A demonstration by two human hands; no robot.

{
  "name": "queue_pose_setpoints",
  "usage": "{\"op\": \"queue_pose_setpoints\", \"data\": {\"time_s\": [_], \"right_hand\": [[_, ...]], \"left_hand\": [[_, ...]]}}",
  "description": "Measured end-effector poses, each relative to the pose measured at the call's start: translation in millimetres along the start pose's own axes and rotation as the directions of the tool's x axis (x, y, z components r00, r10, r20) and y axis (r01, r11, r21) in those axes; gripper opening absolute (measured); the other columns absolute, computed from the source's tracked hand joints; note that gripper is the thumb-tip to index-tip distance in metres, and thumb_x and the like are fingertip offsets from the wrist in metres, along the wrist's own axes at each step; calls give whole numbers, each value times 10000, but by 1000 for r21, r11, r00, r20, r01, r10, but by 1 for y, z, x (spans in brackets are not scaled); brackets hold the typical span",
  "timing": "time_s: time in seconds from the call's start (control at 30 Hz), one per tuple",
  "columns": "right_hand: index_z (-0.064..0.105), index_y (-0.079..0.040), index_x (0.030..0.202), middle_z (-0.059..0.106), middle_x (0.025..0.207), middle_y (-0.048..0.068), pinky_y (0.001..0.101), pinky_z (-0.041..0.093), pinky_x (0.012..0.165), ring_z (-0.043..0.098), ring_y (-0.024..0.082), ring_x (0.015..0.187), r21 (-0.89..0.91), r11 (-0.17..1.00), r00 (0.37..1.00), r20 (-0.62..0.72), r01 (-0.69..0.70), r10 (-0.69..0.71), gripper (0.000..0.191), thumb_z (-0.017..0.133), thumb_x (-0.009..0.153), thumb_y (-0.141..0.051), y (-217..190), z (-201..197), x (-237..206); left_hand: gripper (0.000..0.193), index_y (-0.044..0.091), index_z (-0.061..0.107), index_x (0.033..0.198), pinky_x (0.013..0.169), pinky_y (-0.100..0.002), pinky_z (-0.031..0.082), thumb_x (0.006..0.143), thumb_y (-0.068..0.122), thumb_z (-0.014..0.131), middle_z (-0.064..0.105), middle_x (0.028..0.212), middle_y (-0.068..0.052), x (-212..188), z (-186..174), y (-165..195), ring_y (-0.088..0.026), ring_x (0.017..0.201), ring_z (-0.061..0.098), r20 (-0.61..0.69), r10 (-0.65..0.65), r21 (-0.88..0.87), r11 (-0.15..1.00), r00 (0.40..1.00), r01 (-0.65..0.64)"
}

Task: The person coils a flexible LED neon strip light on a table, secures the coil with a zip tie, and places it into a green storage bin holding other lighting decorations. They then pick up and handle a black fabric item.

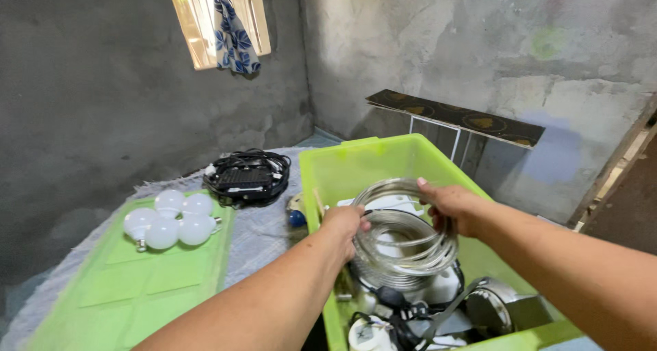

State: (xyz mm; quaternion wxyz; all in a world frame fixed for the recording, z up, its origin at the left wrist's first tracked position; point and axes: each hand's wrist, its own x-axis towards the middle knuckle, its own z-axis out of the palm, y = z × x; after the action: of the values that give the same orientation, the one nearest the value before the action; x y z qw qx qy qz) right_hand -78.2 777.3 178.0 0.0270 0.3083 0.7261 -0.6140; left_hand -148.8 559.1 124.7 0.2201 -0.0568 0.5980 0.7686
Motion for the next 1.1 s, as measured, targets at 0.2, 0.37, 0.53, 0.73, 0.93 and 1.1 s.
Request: {"op": "queue_pose_setpoints", "data": {"time_s": [0.2,0.37,0.53,0.73,0.93,1.1], "right_hand": [[615,17,1037,572,802,181,448,436,521,521,283,585,124,992,995,-95,-8,20,544,513,1036,-517,45,-5,88],[672,34,1098,693,1055,250,540,525,734,666,379,878,-54,998,988,-146,45,-52,504,504,1043,-438,75,-5,107],[671,36,1187,693,1181,234,557,540,863,681,406,1016,-118,993,982,-184,21,-42,522,510,1040,-438,78,-5,102],[679,39,1171,703,1181,247,545,529,878,683,421,1031,-147,989,984,-174,4,-30,519,523,1040,-439,79,-4,98],[724,-23,1154,733,1117,239,492,532,934,691,437,1056,-510,832,933,-140,218,-330,386,499,1002,-298,85,-7,96],[685,-52,1214,697,1171,255,460,490,1014,646,430,1137,-604,742,892,-108,291,-439,385,489,895,-145,89,-13,102]], "left_hand": [[203,16,661,1061,720,-428,480,962,194,662,658,929,-138,47,27,-39,-274,826,602,-248,48,231,973,968,11],[264,29,598,1165,795,-428,480,950,178,635,635,1032,-166,61,37,-47,-305,927,593,-278,85,323,946,957,9],[360,42,535,1270,870,-427,480,939,162,609,612,1136,-193,68,34,-52,-335,1028,585,-262,82,411,911,962,34],[492,58,459,1394,960,-426,480,924,144,577,584,1259,-226,69,31,-58,-372,1148,574,-225,86,520,853,971,45],[632,73,383,1519,1051,-425,479,910,125,545,556,1383,-259,62,34,-64,-409,1269,564,-136,226,753,656,965,-48],[824,116,155,1621,1211,-453,294,910,145,572,261,1616,-214,46,45,-70,-437,1477,293,0,152,906,419,988,-64]]}}
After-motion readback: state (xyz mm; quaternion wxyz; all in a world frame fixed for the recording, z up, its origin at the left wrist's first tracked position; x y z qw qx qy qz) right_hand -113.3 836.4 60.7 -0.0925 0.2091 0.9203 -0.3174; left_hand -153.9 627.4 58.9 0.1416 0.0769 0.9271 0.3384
